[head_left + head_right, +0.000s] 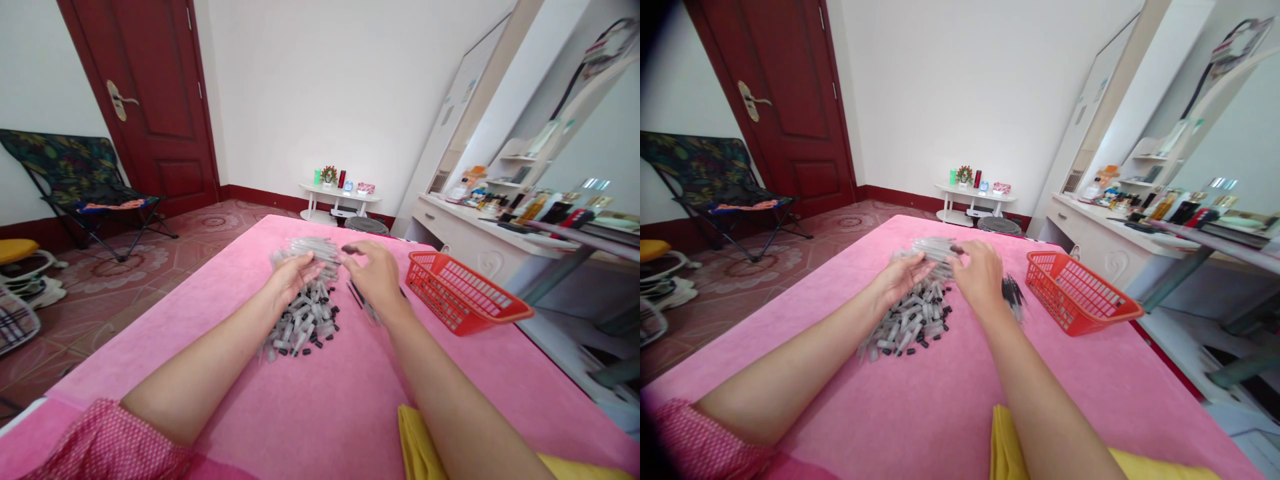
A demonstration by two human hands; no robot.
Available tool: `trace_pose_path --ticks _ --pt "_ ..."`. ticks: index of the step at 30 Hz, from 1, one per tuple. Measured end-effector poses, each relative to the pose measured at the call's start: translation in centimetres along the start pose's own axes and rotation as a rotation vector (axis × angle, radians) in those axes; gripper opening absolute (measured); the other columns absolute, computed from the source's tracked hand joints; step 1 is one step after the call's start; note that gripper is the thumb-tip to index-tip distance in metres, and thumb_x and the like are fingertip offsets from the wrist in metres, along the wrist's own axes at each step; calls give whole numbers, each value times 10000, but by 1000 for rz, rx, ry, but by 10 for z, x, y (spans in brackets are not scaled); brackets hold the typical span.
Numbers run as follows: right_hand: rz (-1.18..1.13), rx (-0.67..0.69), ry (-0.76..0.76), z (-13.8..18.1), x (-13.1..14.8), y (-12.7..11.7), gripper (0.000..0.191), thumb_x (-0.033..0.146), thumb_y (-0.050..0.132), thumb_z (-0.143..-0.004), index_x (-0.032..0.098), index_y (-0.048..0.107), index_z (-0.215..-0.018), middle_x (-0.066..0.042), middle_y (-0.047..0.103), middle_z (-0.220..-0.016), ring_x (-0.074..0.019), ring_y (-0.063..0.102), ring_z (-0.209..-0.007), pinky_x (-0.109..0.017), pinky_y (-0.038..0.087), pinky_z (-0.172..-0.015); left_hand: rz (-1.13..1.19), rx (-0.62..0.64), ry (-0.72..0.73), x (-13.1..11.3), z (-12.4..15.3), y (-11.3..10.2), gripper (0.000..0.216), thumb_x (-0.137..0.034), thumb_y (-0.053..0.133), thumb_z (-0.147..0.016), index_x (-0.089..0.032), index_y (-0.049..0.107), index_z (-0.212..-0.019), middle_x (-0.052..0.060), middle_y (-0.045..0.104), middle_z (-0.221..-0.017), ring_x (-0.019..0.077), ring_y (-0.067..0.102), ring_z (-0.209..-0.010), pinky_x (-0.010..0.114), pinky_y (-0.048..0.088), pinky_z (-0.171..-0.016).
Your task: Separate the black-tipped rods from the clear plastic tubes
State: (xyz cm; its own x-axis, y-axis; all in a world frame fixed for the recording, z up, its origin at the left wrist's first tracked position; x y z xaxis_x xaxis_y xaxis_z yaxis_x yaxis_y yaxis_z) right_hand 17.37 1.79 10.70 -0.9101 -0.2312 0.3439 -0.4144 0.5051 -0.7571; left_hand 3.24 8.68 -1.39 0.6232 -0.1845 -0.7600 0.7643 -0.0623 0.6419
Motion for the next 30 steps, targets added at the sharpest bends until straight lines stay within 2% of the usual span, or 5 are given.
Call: trace_pose_path --ticks 2,4,11,22,30 --pt "-40 -149 -24 4 6 -13 291 349 508 -826 208 625 -1051 -70 612 -1116 -220 498 -1077 -328 349 -917 87 -51 3 -2 -2 -6 63 -79 566 -786 -101 620 -761 76 690 -749 139 672 -700 223 550 -722" --pt "-89 -170 -31 7 5 -9 279 342 474 -848 199 611 -1046 -71 616 -1101 -203 524 -1035 -317 359 -908 159 -113 0 -4 -4 -15 90 -66 538 -804 -103 602 -753 61 679 -715 118 667 -675 190 549 -691" --pt "-54 182 74 12 -30 65 266 213 517 -802 242 619 -1046 -4 677 -978 -157 599 -899 -239 418 -771 184 -202 -32 -4 -6 -31 51 -96 539 -818 -104 589 -830 64 664 -680 117 659 -618 181 551 -597" --pt "176 373 -73 27 -23 104 264 129 488 -771 237 664 -935 -30 662 -1007 -176 580 -978 -235 411 -808 352 -182 -63 2 -8 -27 113 -72 479 -849 -77 571 -784 95 675 -684 129 670 -657 178 562 -629" --pt "264 389 -81 33 -25 109 277 146 492 -777 225 641 -996 -78 633 -1036 -221 590 -967 -285 436 -777 314 -157 -59 3 -6 -22 113 -70 478 -847 -79 577 -792 94 678 -694 129 669 -645 185 568 -620"
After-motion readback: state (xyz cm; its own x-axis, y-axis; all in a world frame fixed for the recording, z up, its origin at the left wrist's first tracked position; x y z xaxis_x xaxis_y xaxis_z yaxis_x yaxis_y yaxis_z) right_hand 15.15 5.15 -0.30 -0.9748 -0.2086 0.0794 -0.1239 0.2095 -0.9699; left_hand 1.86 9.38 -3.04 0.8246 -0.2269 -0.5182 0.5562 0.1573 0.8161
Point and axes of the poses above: each hand's wrist, its own z-axis away from the middle knuckle, its own y-axis out of the palm, x = y × z, the point moved 10 cm from there along -z, towards the middle knuckle
